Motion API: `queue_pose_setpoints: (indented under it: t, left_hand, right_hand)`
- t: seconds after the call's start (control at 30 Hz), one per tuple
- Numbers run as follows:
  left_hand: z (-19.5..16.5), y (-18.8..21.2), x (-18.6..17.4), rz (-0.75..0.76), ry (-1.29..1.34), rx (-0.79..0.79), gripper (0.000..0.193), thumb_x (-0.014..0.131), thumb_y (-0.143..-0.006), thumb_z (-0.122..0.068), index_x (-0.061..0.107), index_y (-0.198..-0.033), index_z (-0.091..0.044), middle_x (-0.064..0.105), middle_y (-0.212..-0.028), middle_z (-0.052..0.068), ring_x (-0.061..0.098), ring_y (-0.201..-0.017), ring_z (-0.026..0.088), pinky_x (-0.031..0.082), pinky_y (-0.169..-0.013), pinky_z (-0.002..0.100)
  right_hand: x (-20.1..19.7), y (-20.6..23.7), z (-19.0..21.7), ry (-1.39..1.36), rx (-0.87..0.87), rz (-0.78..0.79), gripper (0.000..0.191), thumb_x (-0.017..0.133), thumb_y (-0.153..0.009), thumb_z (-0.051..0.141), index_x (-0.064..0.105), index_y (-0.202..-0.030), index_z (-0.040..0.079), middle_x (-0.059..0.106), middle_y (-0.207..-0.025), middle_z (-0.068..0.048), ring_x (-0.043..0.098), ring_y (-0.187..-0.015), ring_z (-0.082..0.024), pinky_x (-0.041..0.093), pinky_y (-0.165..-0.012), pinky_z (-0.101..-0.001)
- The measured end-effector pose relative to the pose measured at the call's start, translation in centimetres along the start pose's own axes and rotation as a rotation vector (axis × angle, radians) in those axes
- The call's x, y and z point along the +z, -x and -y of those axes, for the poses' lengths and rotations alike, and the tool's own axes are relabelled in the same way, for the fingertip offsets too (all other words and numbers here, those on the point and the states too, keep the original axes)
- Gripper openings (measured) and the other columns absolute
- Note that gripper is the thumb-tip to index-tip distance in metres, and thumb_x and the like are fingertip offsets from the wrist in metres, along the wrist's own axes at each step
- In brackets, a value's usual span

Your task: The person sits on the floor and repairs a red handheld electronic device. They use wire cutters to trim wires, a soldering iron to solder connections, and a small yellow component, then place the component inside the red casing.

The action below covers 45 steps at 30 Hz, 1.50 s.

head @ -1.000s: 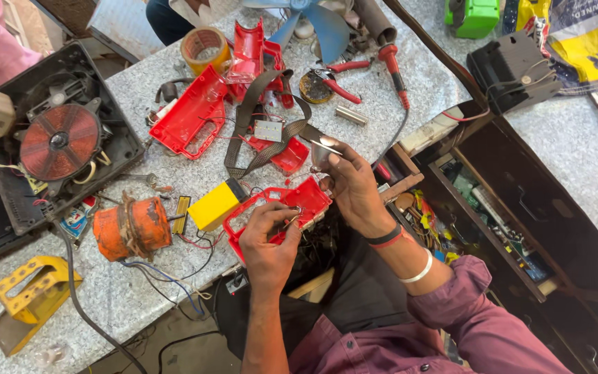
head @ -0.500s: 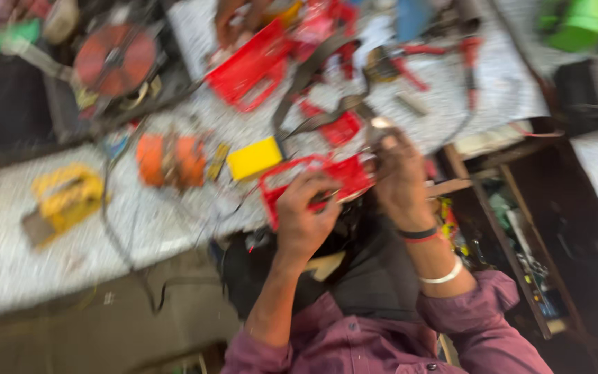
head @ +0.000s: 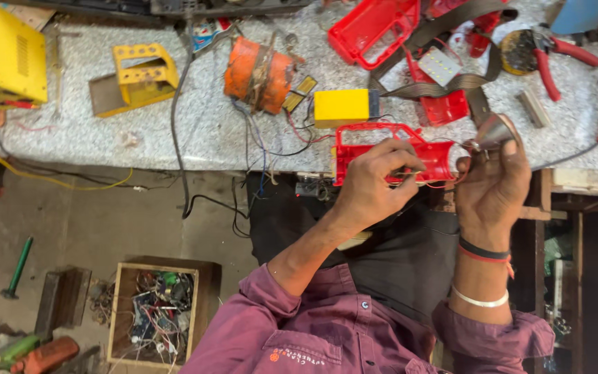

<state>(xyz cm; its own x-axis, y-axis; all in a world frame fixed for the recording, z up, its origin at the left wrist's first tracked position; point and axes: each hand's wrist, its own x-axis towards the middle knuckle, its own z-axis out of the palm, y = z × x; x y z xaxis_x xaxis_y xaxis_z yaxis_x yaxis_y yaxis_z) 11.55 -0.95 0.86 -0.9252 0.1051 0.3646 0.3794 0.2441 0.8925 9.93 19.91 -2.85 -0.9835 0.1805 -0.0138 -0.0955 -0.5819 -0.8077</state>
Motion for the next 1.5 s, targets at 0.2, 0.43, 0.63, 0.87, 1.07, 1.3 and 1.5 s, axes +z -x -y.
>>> queue_pose_setpoints:
  t: [0.2, 0.43, 0.63, 0.87, 1.07, 1.3, 1.5]
  left_hand:
    - [0.3, 0.2, -0.1, 0.01, 0.007, 0.012, 0.019, 0.078, -0.084, -0.011, 0.071, -0.101, -0.01, 0.069, -0.11, 0.005, 0.072, -0.1, 0.025, 0.059, -0.087, 0.035]
    - [0.6, 0.2, -0.2, 0.026, 0.01, -0.011, 0.019, 0.077, -0.084, -0.011, 0.071, -0.102, -0.01, 0.069, -0.11, 0.004, 0.073, -0.096, 0.021, 0.06, -0.085, 0.032]
    - [0.6, 0.1, -0.3, 0.012, -0.006, 0.016, 0.02, 0.078, -0.083, -0.011, 0.071, -0.102, -0.01, 0.069, -0.113, 0.005, 0.073, -0.1, 0.024, 0.059, -0.086, 0.034]
    - [0.1, -0.1, 0.0, 0.014, 0.025, -0.007, 0.019, 0.077, -0.083, -0.007, 0.071, -0.101, -0.009, 0.069, -0.109, 0.005, 0.073, -0.1, 0.025, 0.059, -0.086, 0.035]
    - [-0.3, -0.4, 0.3, 0.01, 0.024, 0.034, 0.019, 0.074, -0.082, -0.001, 0.072, -0.1, -0.006, 0.069, -0.106, 0.007, 0.073, -0.098, 0.025, 0.059, -0.086, 0.034]
    - [-1.6, -1.0, 1.1, 0.066, 0.033, -0.001, 0.02, 0.074, -0.08, 0.005, 0.072, -0.099, -0.004, 0.069, -0.104, 0.008, 0.074, -0.089, 0.02, 0.06, -0.078, 0.03]
    - [-2.1, -1.1, 1.5, 0.083, 0.034, -0.032, 0.021, 0.074, -0.08, 0.005, 0.073, -0.099, -0.003, 0.068, -0.105, 0.008, 0.073, -0.087, 0.018, 0.06, -0.076, 0.029]
  right_hand:
    - [-0.8, 0.2, -0.5, -0.019, 0.006, 0.006, 0.042, 0.07, -0.107, 0.035, 0.063, -0.14, 0.01, 0.067, -0.117, 0.0, 0.063, -0.103, -0.015, 0.05, -0.076, -0.0277]
    - [-1.3, 0.1, -0.8, -0.06, 0.046, -0.042, 0.039, 0.07, -0.107, 0.034, 0.063, -0.138, 0.01, 0.068, -0.12, -0.001, 0.063, -0.102, -0.016, 0.051, -0.078, -0.0282]
    - [-1.6, 0.1, -0.7, -0.054, 0.027, -0.029, 0.043, 0.071, -0.107, 0.033, 0.062, -0.141, 0.008, 0.068, -0.118, -0.002, 0.061, -0.099, -0.016, 0.051, -0.078, -0.0284]
    - [-1.3, 0.2, -0.1, 0.023, -0.034, -0.019, 0.052, 0.073, -0.104, 0.034, 0.06, -0.145, 0.006, 0.066, -0.123, -0.004, 0.063, -0.1, -0.016, 0.051, -0.077, -0.0276]
    - [-1.2, 0.1, 0.5, 0.011, -0.041, -0.039, 0.049, 0.072, -0.103, 0.03, 0.059, -0.143, 0.005, 0.065, -0.119, -0.003, 0.064, -0.103, -0.017, 0.051, -0.078, -0.0297]
    - [-1.6, -0.1, 0.8, -0.018, -0.048, -0.139, 0.042, 0.068, -0.098, 0.019, 0.058, -0.135, 0.001, 0.07, -0.117, -0.008, 0.068, -0.097, -0.018, 0.054, -0.07, -0.0304]
    - [-1.7, 0.1, 1.1, -0.07, -0.067, -0.119, 0.041, 0.066, -0.101, 0.015, 0.057, -0.138, -0.001, 0.069, -0.113, -0.01, 0.067, -0.097, -0.016, 0.054, -0.068, -0.0287]
